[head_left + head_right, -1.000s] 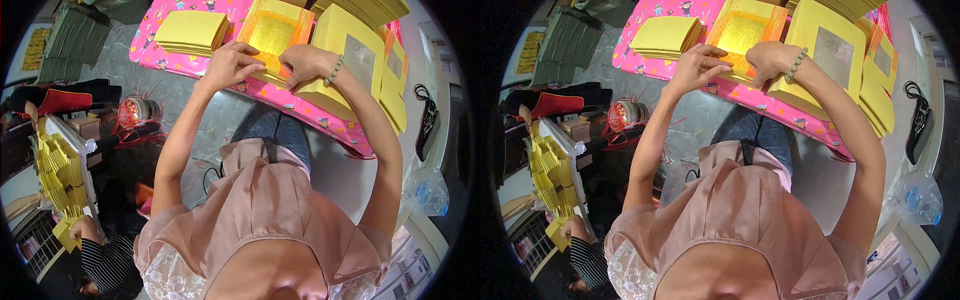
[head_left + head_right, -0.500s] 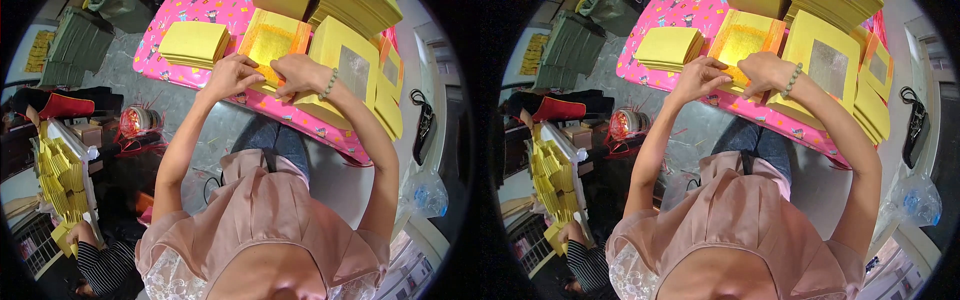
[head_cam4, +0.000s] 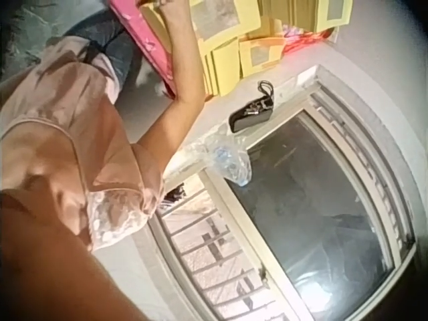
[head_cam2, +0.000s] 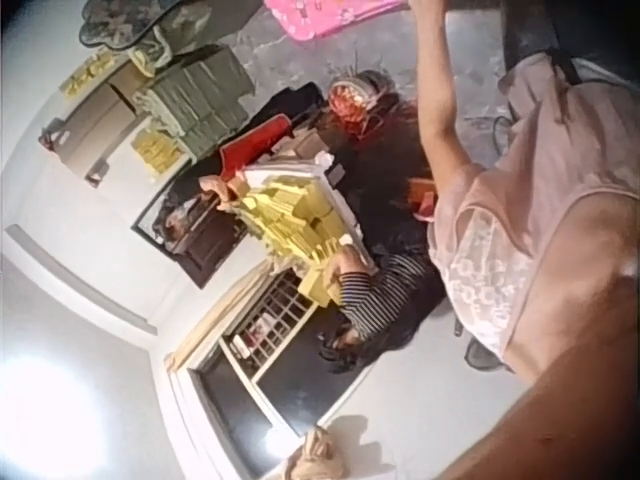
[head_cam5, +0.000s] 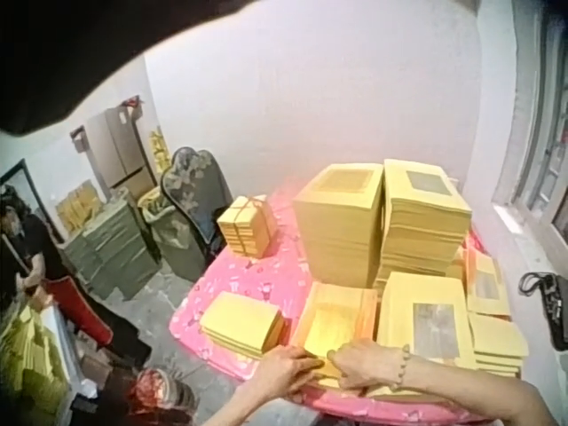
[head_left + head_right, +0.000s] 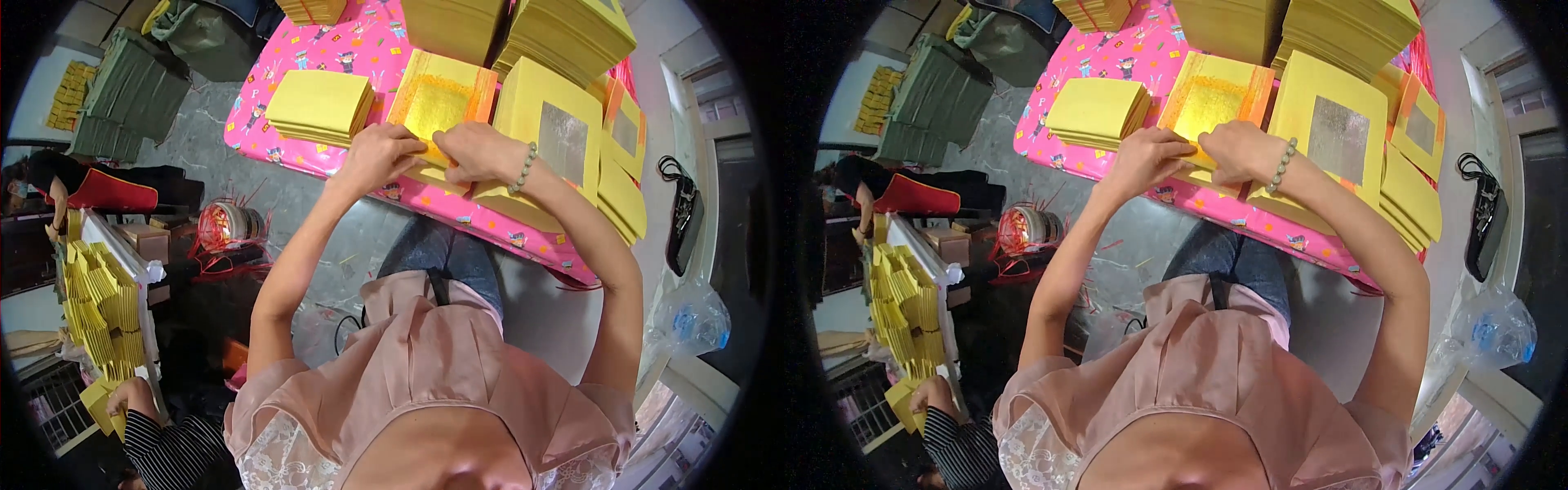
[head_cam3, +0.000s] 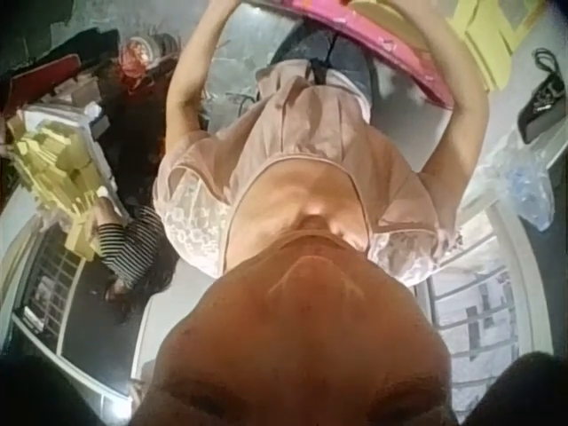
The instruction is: Stacking and bundling yellow paper sheets using red string.
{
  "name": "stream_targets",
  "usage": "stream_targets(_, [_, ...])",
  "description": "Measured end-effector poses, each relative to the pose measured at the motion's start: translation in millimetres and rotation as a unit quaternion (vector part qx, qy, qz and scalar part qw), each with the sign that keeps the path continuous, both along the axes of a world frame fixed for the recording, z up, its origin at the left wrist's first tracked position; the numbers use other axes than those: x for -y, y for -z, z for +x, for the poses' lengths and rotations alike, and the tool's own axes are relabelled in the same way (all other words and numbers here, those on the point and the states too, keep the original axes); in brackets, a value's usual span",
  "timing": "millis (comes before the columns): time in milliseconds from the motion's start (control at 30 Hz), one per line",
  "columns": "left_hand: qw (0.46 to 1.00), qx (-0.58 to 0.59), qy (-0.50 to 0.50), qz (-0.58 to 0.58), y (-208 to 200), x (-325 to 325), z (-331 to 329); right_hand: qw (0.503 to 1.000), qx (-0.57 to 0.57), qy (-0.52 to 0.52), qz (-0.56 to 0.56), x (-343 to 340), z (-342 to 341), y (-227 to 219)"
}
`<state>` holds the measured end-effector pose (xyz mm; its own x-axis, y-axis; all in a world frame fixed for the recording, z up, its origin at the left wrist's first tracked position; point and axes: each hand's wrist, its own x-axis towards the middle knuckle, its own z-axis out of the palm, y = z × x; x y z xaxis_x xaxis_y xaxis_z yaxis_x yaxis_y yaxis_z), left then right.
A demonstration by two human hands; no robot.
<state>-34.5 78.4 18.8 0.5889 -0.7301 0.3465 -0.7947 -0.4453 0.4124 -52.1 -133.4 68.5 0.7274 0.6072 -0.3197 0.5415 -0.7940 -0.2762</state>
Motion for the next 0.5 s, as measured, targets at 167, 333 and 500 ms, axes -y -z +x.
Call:
stream_targets(167, [0.998,0.004,-0.001,0.055,-5,6,3,0.999,0.044,0.001,0.021,-4,-3,4])
stream_targets(333, [0.998,-0.012,-0.06,0.001,-21,11,3,1.0,-0.007,0.014,0.011,7,14,-16])
stream_targets(500, [0.978,0.154,-0.116,-0.073,-28,28,2,0.999,0.005,0.045,0.009,35,54,-28])
